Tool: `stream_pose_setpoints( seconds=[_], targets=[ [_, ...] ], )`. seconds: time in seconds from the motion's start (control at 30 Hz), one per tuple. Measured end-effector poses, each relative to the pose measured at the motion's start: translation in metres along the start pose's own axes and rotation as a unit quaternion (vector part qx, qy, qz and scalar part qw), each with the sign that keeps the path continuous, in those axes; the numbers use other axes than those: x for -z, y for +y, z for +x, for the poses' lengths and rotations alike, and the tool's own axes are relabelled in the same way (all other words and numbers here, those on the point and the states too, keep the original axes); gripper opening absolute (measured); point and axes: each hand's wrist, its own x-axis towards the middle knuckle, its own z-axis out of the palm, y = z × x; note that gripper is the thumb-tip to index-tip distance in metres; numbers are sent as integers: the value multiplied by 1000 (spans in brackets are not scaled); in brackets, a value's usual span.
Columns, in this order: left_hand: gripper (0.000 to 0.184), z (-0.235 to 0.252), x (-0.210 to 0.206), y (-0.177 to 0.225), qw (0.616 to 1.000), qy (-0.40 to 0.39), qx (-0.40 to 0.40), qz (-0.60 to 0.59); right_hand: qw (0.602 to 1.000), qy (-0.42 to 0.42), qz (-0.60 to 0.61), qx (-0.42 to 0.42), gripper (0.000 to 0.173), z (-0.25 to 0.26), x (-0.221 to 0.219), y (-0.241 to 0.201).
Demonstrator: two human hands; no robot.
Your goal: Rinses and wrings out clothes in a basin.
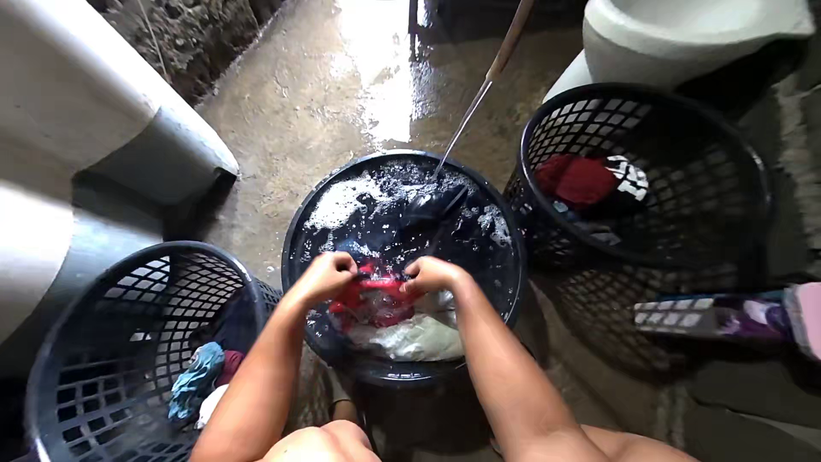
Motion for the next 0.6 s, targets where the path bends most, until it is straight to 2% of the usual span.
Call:
stream_pose_setpoints(
  seconds=[0.1, 0.17, 0.23, 0.27, 0.3, 0.33, 0.37, 0.4, 0.43, 0.5, 0.53, 0.6],
  targets=[
    [15, -48, 53, 39, 969, 187, -161, -14, 978, 112, 65, 165, 26, -44, 35, -30],
    [16, -76, 77, 65, 907, 299, -293, -48, 932, 211, 98, 278, 20, -85, 49, -61],
    [20, -89, 90, 87, 828, 375, -405, -103, 867, 319, 161, 348, 18, -118, 47, -92],
    [24, -89, 90, 97, 799, 394, -437, -123, 835, 360, 199, 364, 26, -125, 41, -104],
    [26, -86, 88, 107, 785, 386, -462, -144, 811, 385, 232, 375, 43, -126, 35, -113],
    [29, -81, 82, 114, 790, 353, -473, -163, 801, 390, 252, 379, 63, -120, 28, -118],
    [35, -74, 73, 118, 812, 307, -466, -171, 804, 381, 264, 374, 81, -110, 20, -119],
    [42, -66, 62, 118, 847, 264, -435, -156, 816, 373, 263, 354, 89, -95, 12, -115],
    [48, -59, 51, 114, 888, 235, -378, -115, 836, 373, 251, 315, 87, -77, 3, -108],
    [55, -44, 25, 96, 963, 174, -206, 2, 883, 374, 206, 194, 68, -35, -13, -84],
    [60, -34, 9, 81, 982, 132, -126, 41, 914, 343, 176, 128, 58, -13, -20, -68],
    [86, -15, -26, 45, 996, 14, 1, 83, 967, 229, 109, 2, 56, 22, -34, -38]
  ],
)
